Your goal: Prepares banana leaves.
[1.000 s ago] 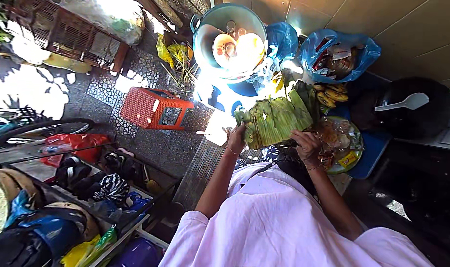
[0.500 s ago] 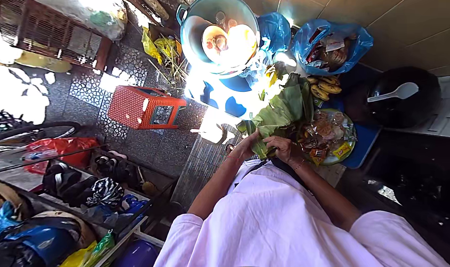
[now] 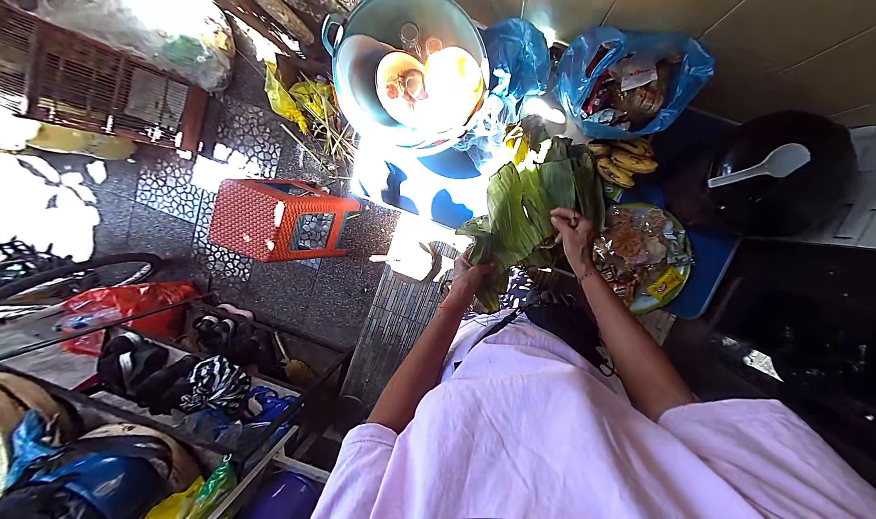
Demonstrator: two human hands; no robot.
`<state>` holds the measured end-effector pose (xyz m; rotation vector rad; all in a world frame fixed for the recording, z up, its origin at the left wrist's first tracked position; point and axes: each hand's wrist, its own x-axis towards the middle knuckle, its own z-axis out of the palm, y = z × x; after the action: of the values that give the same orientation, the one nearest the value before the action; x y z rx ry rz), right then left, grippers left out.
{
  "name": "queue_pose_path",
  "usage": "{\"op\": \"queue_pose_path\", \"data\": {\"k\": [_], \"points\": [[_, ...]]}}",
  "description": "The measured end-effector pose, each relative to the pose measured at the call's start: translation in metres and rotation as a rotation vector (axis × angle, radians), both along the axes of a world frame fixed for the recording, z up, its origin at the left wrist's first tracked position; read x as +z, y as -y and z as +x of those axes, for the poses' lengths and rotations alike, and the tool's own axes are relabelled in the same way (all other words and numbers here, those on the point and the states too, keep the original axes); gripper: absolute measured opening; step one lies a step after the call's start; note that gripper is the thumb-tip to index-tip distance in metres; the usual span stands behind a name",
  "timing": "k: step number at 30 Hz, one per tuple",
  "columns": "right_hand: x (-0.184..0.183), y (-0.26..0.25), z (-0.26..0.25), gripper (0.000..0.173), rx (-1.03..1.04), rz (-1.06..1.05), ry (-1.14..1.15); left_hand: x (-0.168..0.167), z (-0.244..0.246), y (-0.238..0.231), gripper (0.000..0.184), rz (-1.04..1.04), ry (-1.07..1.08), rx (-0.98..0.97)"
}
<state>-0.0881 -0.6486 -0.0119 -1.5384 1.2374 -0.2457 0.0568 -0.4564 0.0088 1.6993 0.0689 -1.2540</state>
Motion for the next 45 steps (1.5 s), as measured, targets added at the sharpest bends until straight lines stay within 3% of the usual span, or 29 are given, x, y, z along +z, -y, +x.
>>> {"op": "queue_pose_path", "data": {"k": [4,10,13,15,20,30,31,33,35,37,40,43,45], "points": [[-0.033,0.043,0.054,0.044,0.020,-0.020,-0.196,0.003,-0.003,-0.001,0.032,-0.033,0.154,-0.154],[-0.020,0.065,0.102,0.065,0.354,-0.081,-0.468,0.009,-0.004,0.002,0.015,0.010,0.322,-0.239],[-0.011,0.073,0.105,0.051,0.463,-0.122,-0.548,0.007,-0.004,0.000,0.016,0.019,0.366,-0.165],[-0.004,0.084,0.094,0.042,0.413,-0.183,-0.530,0.008,-0.001,-0.001,0.022,0.018,0.338,-0.062],[-0.003,0.122,0.050,0.041,0.046,-0.223,-0.426,0.006,0.009,-0.002,0.029,-0.022,0.257,0.225],[-0.018,0.150,0.001,0.044,-0.376,-0.191,-0.296,0.017,0.007,0.041,0.029,-0.061,0.223,0.146],[-0.015,0.152,0.000,0.044,-0.379,-0.193,-0.279,0.011,0.009,0.046,0.035,-0.025,0.240,0.135],[-0.004,0.153,0.001,0.046,-0.358,-0.200,-0.238,-0.009,0.022,0.059,0.070,0.101,0.286,0.125],[0.009,0.151,0.008,0.046,-0.322,-0.235,-0.185,-0.017,0.036,0.079,0.103,0.267,0.406,0.017],[0.023,0.149,0.018,0.047,-0.267,-0.278,-0.149,0.000,0.034,0.109,0.106,0.200,0.588,-0.178],[0.039,0.137,0.035,0.046,-0.184,-0.284,-0.105,0.014,0.014,0.161,0.091,-0.084,0.553,-0.476],[0.046,0.129,0.049,0.044,-0.111,-0.248,-0.045,0.014,0.003,0.214,0.086,-0.129,0.365,-0.686],[0.052,0.124,0.051,0.041,-0.093,-0.266,-0.007,0.013,0.007,0.238,0.060,-0.113,0.390,-0.785]]}}
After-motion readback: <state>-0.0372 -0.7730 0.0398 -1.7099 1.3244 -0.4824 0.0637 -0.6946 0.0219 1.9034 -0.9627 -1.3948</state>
